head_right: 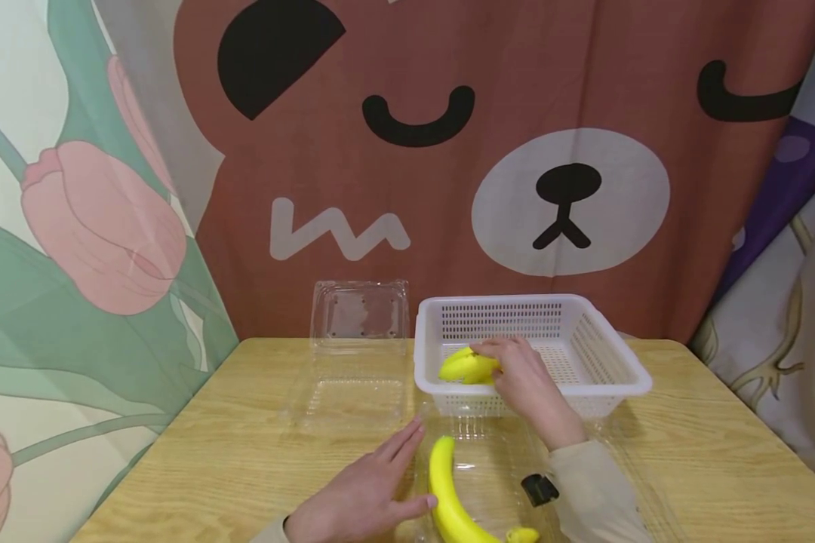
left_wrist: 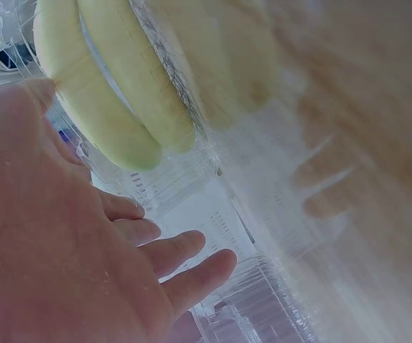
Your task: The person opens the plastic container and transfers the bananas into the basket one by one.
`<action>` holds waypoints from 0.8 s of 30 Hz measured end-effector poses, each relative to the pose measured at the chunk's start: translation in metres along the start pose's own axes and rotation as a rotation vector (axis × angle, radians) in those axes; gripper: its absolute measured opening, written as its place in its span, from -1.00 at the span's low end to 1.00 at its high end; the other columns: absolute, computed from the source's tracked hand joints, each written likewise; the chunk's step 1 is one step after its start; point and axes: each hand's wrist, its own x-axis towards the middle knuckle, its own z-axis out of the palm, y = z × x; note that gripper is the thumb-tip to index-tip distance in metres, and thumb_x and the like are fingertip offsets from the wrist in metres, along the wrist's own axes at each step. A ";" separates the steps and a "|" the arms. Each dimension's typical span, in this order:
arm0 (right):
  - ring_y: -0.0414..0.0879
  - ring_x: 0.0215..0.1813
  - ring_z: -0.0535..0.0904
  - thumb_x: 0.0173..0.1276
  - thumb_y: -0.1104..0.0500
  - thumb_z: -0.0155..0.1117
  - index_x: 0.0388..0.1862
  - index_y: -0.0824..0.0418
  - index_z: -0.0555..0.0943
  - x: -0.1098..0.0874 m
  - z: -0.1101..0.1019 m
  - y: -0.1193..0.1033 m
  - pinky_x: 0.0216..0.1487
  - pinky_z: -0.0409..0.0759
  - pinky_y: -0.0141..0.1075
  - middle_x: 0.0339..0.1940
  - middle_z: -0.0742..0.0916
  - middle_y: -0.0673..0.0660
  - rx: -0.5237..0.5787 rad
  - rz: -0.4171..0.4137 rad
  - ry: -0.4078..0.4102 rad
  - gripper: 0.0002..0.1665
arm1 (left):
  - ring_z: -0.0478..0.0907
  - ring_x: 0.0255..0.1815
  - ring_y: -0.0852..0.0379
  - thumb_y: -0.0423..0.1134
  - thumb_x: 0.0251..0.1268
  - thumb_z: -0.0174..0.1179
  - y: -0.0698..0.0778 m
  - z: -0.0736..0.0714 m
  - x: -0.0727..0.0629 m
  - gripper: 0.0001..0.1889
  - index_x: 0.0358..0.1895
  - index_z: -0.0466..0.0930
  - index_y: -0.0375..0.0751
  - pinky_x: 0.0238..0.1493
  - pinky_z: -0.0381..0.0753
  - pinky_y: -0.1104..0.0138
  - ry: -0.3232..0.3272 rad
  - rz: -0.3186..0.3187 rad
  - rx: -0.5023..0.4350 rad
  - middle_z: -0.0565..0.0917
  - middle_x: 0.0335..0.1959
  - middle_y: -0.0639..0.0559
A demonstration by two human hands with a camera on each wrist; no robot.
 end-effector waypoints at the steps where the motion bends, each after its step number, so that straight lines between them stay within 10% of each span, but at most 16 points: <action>1: 0.31 0.23 0.46 0.15 0.58 0.28 0.15 0.29 0.65 0.000 0.000 0.000 0.41 0.07 0.26 0.12 0.68 0.27 0.001 -0.002 -0.001 -0.44 | 0.10 0.51 0.08 0.56 0.27 -0.32 0.000 0.000 0.000 0.00 0.61 -0.12 -0.03 0.31 0.39 0.05 -0.004 -0.004 -0.004 -0.13 0.60 0.18; 24: 0.30 0.20 0.47 0.19 0.47 0.36 0.19 0.25 0.63 -0.005 -0.017 -0.011 0.15 0.45 0.23 0.15 0.66 0.28 0.016 0.034 -0.015 -0.45 | 0.14 0.50 0.07 0.52 0.30 -0.27 0.002 0.001 -0.004 -0.01 0.60 -0.05 -0.11 0.29 0.42 0.08 0.074 0.016 0.060 -0.03 0.60 0.11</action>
